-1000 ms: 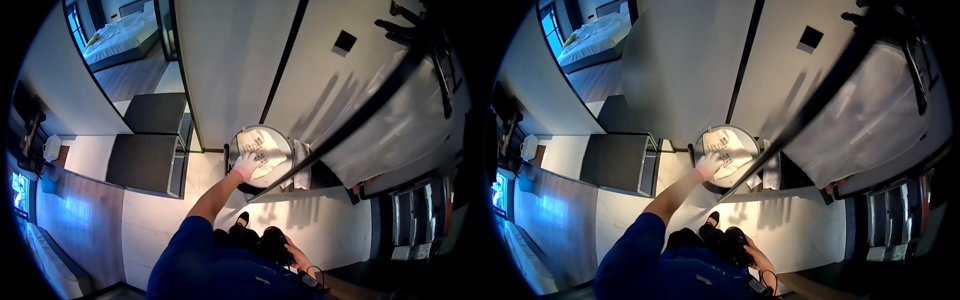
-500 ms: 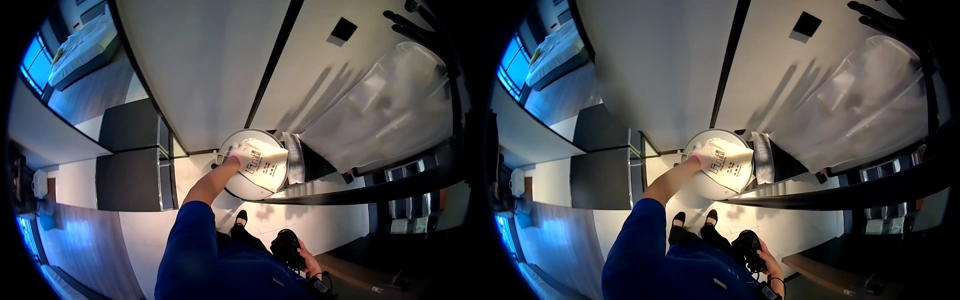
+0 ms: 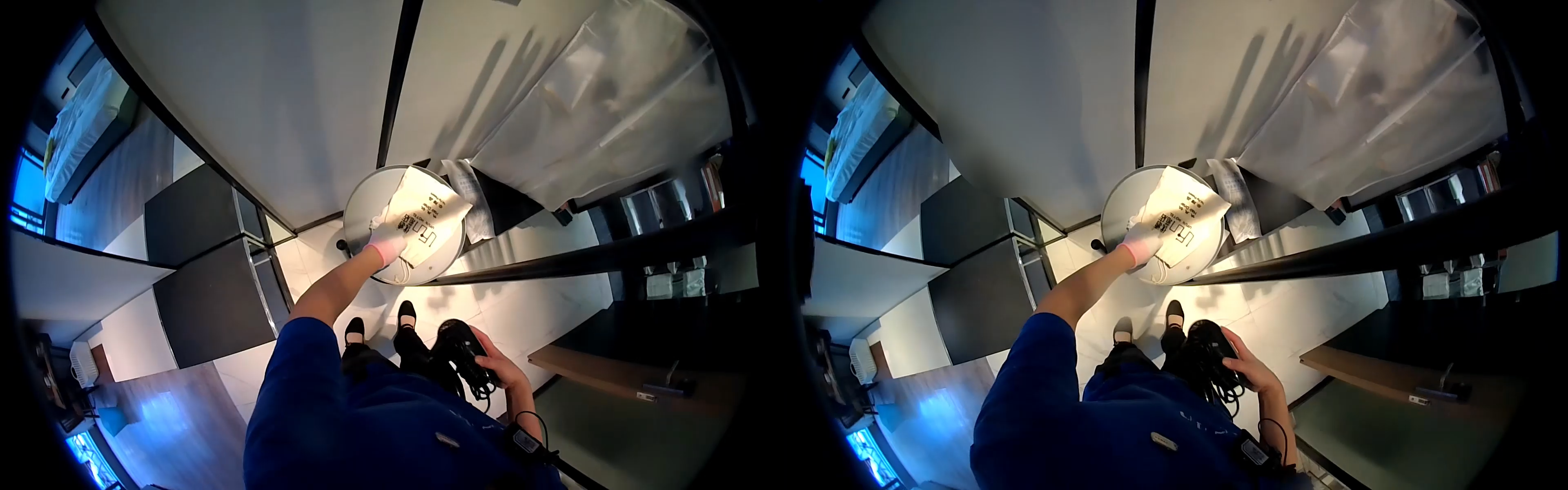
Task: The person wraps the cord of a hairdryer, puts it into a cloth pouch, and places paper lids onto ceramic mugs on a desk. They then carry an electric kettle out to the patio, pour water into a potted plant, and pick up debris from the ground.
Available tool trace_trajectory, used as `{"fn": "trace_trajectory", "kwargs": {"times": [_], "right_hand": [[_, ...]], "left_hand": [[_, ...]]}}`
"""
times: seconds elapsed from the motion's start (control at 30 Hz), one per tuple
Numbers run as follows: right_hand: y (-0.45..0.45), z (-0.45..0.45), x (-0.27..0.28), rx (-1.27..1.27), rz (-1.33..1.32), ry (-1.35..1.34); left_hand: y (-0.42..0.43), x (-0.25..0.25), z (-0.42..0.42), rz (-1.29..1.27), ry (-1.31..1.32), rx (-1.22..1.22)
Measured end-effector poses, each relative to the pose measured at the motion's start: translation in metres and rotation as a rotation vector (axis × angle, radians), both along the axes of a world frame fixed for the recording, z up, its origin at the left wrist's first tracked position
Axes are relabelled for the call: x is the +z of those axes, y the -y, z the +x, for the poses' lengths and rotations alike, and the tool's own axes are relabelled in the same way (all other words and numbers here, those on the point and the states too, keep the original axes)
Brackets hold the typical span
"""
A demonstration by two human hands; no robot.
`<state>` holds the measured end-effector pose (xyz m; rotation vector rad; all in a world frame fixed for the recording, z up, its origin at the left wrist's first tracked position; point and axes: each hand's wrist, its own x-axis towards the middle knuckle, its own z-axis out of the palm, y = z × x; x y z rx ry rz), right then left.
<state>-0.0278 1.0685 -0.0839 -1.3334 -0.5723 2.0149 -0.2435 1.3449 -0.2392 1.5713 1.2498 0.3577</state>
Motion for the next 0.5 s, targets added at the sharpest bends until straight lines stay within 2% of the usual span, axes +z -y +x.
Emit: {"fn": "trace_trajectory", "kwargs": {"times": [0.07, 0.13, 0.2, 0.23, 0.27, 0.33, 0.37, 0.4, 0.47, 0.5], "right_hand": [[-0.01, -0.007, -0.006, 0.018, 0.007, 0.005], [-0.019, -0.014, -0.012, 0.055, 0.026, -0.027], [-0.027, -0.023, -0.016, 0.066, 0.038, -0.064], [-0.029, -0.027, -0.019, 0.078, 0.065, -0.043], [-0.029, -0.029, -0.02, 0.089, 0.083, -0.022], [-0.03, -0.031, -0.016, 0.107, 0.08, -0.052], [-0.03, -0.033, -0.015, 0.106, 0.12, -0.025], [-0.028, -0.036, -0.013, 0.1, 0.16, -0.002], [-0.028, -0.038, -0.01, 0.061, 0.187, -0.047], [-0.028, -0.041, -0.009, 0.049, 0.196, -0.085]], "left_hand": [[0.0, -0.005, -0.004, 0.087, -0.072, -0.016], [-0.003, -0.008, -0.017, 1.035, -0.534, -0.476], [-0.001, -0.011, -0.018, 0.476, -0.256, -0.04], [-0.003, -0.01, -0.015, 0.443, -0.394, -0.064], [0.0, -0.009, -0.012, 0.45, -0.39, -0.063], [0.013, 0.003, -0.009, 0.243, -0.372, -0.081], [0.015, 0.004, -0.015, 0.342, -0.517, -0.544], [0.021, 0.006, -0.021, 0.339, -0.521, -0.553], [0.032, 0.015, -0.031, 0.485, -0.223, -0.362], [0.038, 0.011, -0.033, 0.495, -0.263, -0.364]]}}
